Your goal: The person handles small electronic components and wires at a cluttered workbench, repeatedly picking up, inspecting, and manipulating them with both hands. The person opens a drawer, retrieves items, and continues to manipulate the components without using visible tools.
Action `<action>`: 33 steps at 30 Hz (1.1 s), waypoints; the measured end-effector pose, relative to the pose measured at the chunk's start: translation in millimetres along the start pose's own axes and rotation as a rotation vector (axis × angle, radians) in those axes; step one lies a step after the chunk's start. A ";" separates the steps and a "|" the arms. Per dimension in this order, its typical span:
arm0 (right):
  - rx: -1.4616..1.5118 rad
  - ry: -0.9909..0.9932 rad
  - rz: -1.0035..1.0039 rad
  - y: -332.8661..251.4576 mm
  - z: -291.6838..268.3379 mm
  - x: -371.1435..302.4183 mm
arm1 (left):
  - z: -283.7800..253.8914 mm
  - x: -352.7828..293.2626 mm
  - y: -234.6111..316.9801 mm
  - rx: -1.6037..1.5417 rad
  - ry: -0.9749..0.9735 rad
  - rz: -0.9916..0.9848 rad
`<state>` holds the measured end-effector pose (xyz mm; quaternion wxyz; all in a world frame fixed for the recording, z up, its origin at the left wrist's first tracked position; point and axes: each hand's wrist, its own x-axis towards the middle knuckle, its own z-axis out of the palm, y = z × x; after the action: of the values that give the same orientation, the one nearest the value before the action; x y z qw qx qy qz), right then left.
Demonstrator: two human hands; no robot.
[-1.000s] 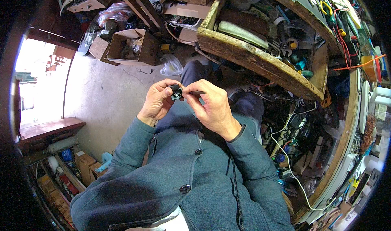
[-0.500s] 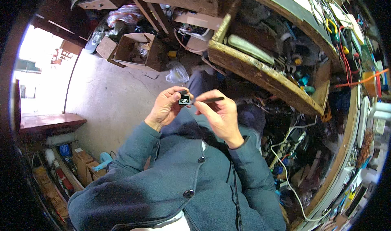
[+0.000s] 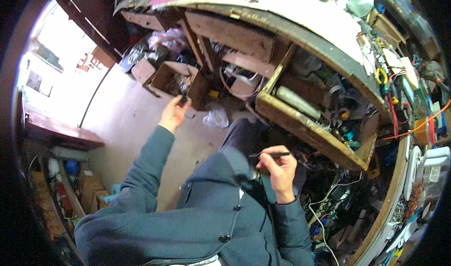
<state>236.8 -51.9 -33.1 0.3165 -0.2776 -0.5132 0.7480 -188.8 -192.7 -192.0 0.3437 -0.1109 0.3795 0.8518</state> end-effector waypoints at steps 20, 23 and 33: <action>-0.065 -0.035 0.006 -3.6 -3.5 1.3 | 84.0 -45.6 -55.5 0.832 -0.193 -0.033; -0.141 -0.028 -0.017 -13.5 -6.4 2.3 | 102.7 -67.6 -73.3 0.784 -0.285 -0.094; -0.371 0.150 -0.416 -88.0 -30.6 20.1 | 202.5 -152.5 -38.4 0.833 -0.856 -0.001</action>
<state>263.1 5.5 38.3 0.4440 -0.2740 -0.6624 0.5376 -35.8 -104.5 -6.2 0.4812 0.3863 0.5093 0.5998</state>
